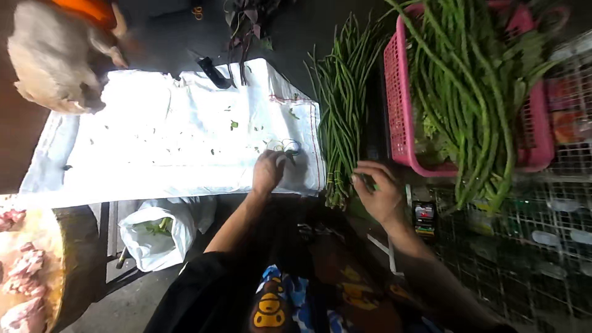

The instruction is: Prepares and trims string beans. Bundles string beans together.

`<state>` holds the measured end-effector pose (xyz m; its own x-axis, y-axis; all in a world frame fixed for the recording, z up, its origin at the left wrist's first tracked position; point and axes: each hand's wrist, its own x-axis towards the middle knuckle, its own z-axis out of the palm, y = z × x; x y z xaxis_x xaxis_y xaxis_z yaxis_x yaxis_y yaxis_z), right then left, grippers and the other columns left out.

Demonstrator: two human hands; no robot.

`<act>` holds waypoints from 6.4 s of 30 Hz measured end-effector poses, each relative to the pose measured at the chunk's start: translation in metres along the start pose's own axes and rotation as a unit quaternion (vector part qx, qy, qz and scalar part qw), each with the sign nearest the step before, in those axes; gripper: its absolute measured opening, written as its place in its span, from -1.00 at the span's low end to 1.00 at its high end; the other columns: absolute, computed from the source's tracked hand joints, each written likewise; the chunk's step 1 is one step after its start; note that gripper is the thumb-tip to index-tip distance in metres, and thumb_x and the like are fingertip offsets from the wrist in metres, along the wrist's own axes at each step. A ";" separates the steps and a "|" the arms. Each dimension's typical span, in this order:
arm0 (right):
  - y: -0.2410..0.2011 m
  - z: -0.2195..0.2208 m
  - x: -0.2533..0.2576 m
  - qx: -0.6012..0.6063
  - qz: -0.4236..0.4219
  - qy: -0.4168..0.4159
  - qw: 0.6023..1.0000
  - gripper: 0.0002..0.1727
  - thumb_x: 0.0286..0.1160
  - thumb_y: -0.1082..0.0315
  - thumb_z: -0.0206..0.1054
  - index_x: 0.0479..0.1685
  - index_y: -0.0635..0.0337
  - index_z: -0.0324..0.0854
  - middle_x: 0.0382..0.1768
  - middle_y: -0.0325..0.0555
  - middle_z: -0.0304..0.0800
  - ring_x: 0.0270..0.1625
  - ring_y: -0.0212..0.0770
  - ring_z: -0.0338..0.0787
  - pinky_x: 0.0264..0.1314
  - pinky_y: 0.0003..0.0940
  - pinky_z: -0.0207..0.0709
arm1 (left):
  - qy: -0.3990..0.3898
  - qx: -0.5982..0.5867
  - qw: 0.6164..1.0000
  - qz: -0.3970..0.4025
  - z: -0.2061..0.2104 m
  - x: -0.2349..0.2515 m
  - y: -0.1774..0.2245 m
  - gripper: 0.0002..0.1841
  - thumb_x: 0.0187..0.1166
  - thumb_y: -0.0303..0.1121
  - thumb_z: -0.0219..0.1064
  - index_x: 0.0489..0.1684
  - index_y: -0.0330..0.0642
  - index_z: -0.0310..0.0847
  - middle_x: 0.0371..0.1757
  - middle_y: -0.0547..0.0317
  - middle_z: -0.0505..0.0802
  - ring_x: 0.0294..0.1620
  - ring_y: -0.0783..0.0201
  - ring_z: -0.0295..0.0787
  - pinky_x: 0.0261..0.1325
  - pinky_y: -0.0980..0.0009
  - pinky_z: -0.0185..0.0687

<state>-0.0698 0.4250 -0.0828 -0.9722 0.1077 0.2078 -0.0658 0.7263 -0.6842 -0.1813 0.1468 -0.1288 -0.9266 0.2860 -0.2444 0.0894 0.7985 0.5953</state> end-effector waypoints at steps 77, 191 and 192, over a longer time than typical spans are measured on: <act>0.050 -0.047 -0.019 0.111 0.105 -0.159 0.975 -0.72 0.76 0.23 0.20 -0.02 0.19 0.78 -0.25 -0.11 0.82 -0.27 -0.34 0.76 -0.09 -0.31 0.67 | -0.068 -0.244 0.967 0.026 0.055 -0.032 0.100 -0.81 0.66 -0.27 0.36 0.04 -0.17 0.67 -0.39 0.20 0.77 -0.58 0.38 0.59 -0.49 0.40 0.52; -0.083 0.054 -0.071 -0.160 0.172 -0.013 0.972 -0.30 0.25 0.18 0.57 0.49 0.12 0.53 0.58 0.07 0.49 0.68 0.06 0.43 0.71 -0.06 0.37 | -0.473 -0.531 0.701 -0.061 0.082 -0.012 0.094 -0.59 0.77 0.01 -0.12 -0.08 0.08 0.67 -0.20 0.30 0.84 -0.11 0.41 0.78 -0.02 0.34 0.75; -0.082 0.055 -0.069 -0.169 0.174 -0.009 0.970 -0.32 0.25 0.25 0.57 0.48 0.15 0.53 0.56 0.10 0.49 0.67 0.08 0.44 0.70 -0.04 0.39 | -0.480 -0.532 0.693 -0.072 0.082 -0.011 0.092 -0.58 0.77 0.04 -0.11 -0.05 0.09 0.67 -0.18 0.28 0.84 -0.10 0.39 0.79 -0.01 0.32 0.75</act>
<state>-0.0095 0.3204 -0.0797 -0.9261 0.3771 -0.0098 0.3424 0.8294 -0.4414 -0.1327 0.2611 -0.1342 -0.1812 0.8734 -0.4521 -0.7726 0.1580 0.6149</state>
